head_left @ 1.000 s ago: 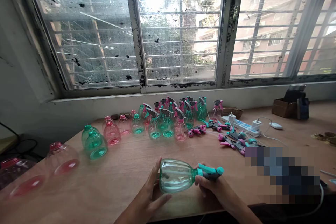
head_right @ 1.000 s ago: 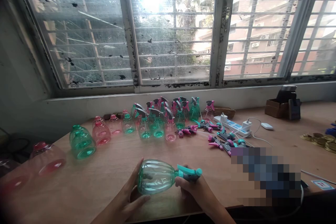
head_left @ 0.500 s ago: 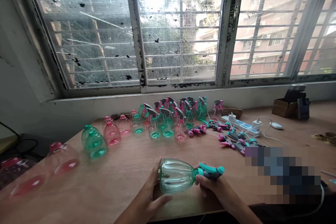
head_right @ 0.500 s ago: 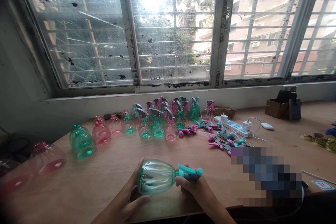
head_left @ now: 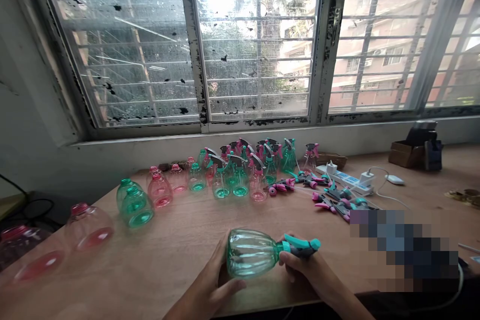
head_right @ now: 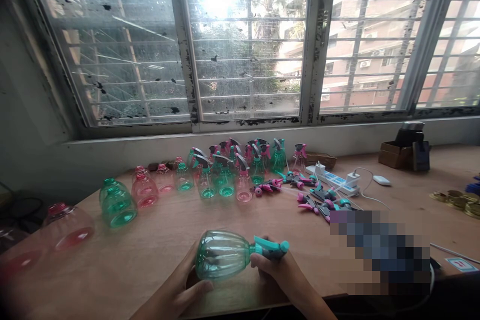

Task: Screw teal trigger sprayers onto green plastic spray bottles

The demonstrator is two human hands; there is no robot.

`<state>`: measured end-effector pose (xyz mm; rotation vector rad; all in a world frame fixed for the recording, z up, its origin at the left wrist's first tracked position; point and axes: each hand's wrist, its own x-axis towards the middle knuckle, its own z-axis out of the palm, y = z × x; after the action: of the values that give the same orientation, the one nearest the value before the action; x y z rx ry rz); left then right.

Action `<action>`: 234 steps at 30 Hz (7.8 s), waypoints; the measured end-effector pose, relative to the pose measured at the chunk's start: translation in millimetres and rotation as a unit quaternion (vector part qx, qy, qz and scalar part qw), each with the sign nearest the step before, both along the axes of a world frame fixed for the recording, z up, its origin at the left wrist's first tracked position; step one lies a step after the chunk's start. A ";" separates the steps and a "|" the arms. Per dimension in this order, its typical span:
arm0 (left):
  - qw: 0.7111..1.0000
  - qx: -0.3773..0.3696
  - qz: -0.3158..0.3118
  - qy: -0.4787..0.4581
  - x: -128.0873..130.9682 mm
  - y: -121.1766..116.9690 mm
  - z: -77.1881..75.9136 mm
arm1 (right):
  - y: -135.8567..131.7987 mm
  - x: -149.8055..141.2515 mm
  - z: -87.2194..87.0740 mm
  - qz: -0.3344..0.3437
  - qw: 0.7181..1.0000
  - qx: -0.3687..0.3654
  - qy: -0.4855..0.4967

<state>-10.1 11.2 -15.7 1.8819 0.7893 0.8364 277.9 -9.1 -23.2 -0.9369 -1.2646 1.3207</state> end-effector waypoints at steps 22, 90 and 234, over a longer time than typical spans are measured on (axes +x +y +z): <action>0.999 -0.030 0.024 0.017 0.1 -2.2 -1.3 | -2.2 -0.9 2.4 0.005 1.000 0.006 0.024; 0.999 -0.036 0.005 -0.022 3.5 -4.0 0.2 | -0.6 1.4 -0.1 -0.002 1.000 0.013 -0.022; 0.998 -0.055 -0.002 -0.040 3.8 -3.2 4.3 | 1.1 0.4 -1.2 0.001 1.000 0.011 -0.008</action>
<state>-6.3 8.0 -11.5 1.7415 0.7664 0.8431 278.2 -8.0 -24.4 -0.9330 -1.2896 1.3018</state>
